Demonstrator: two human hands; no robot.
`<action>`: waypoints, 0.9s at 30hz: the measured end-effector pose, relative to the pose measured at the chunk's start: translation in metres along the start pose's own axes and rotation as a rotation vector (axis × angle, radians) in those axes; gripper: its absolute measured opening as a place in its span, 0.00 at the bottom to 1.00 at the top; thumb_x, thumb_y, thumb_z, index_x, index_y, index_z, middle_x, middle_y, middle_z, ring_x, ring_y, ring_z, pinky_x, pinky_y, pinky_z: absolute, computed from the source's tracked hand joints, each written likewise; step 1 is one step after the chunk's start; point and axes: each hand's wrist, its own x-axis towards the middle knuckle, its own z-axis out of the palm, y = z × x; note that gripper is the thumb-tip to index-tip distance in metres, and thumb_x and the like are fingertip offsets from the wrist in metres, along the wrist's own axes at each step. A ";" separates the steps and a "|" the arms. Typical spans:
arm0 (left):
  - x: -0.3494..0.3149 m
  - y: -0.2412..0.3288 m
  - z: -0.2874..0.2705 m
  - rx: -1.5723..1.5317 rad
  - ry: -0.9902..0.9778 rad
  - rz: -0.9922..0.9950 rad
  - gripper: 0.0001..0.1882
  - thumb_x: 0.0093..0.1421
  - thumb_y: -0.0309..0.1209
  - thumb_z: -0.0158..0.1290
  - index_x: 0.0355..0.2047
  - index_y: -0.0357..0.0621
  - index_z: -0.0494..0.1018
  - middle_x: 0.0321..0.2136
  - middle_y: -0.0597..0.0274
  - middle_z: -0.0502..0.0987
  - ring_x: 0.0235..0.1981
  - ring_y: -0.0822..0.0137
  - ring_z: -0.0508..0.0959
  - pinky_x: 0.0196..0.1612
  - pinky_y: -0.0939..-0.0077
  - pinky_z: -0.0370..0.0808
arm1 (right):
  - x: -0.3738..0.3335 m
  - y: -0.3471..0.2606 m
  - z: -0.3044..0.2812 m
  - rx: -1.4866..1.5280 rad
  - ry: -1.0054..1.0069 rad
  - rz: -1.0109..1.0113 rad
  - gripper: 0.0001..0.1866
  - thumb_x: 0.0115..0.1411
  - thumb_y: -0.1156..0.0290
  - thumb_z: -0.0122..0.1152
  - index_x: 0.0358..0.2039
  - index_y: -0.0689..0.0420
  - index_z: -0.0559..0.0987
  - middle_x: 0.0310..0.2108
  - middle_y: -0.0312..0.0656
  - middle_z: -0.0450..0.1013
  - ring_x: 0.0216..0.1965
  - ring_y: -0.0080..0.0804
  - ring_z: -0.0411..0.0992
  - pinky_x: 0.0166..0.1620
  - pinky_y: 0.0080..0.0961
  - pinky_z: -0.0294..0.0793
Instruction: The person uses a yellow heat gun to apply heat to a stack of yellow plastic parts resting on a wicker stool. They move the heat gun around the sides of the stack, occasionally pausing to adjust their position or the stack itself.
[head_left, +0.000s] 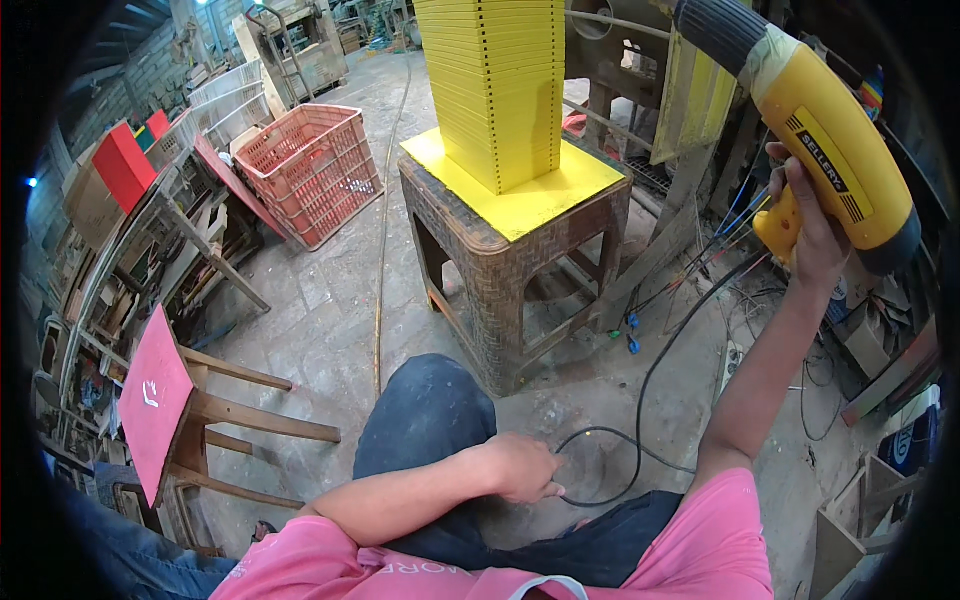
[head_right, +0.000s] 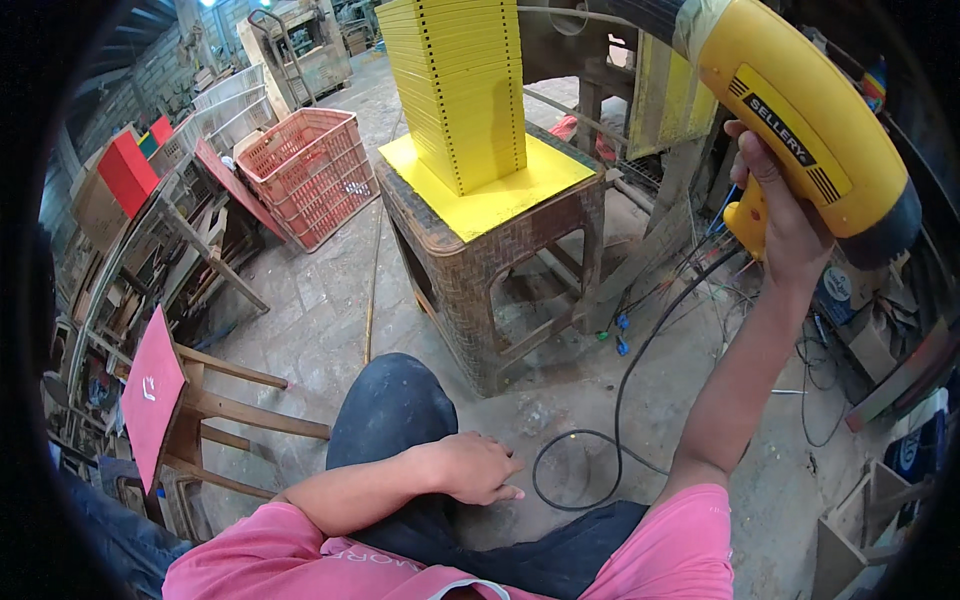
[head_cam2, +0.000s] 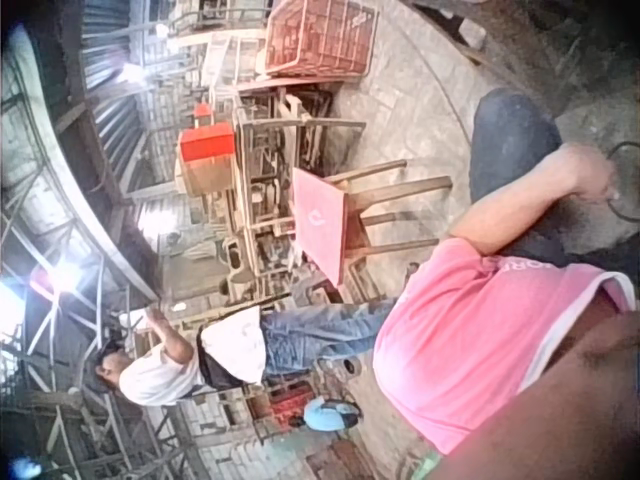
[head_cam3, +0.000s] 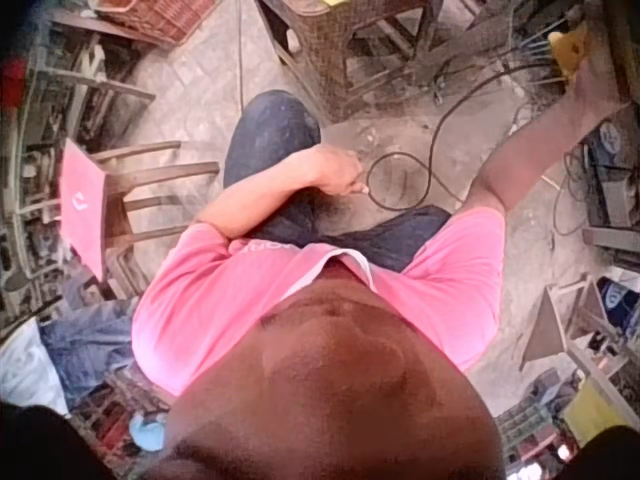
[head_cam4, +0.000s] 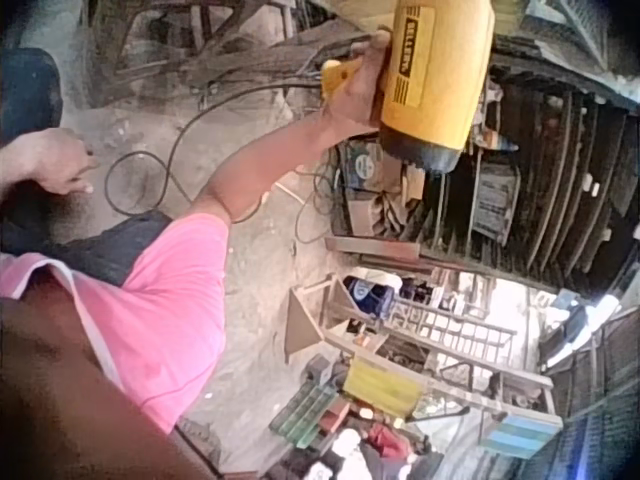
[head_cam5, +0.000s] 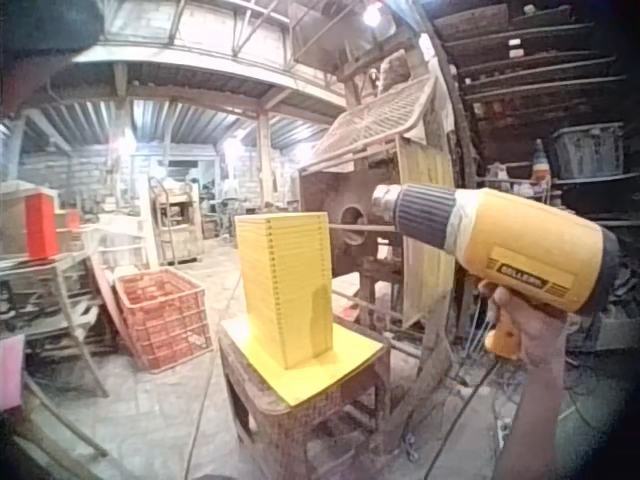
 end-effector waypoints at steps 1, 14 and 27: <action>0.000 0.000 0.000 0.001 -0.002 -0.003 0.27 0.64 0.50 0.41 0.47 0.36 0.70 0.41 0.41 0.75 0.46 0.44 0.74 0.50 0.53 0.69 | 0.000 0.000 -0.002 -0.023 -0.039 0.040 0.15 0.54 0.75 0.66 0.43 0.62 0.77 0.33 0.44 0.77 0.26 0.23 0.70 0.30 0.18 0.71; -0.003 -0.003 0.002 -0.006 0.052 0.009 0.27 0.64 0.50 0.41 0.47 0.36 0.70 0.41 0.41 0.75 0.45 0.43 0.75 0.50 0.53 0.69 | -0.021 0.034 -0.113 -0.228 -0.306 0.239 0.32 0.43 0.77 0.75 0.51 0.59 0.73 0.44 0.39 0.74 0.45 0.31 0.73 0.46 0.30 0.76; -0.003 0.000 -0.001 -0.021 0.038 0.020 0.27 0.65 0.49 0.41 0.49 0.37 0.69 0.42 0.41 0.75 0.47 0.44 0.74 0.51 0.53 0.69 | -0.006 0.015 -0.016 -0.252 -0.120 0.082 0.20 0.47 0.79 0.72 0.42 0.62 0.78 0.38 0.39 0.78 0.38 0.25 0.76 0.39 0.20 0.76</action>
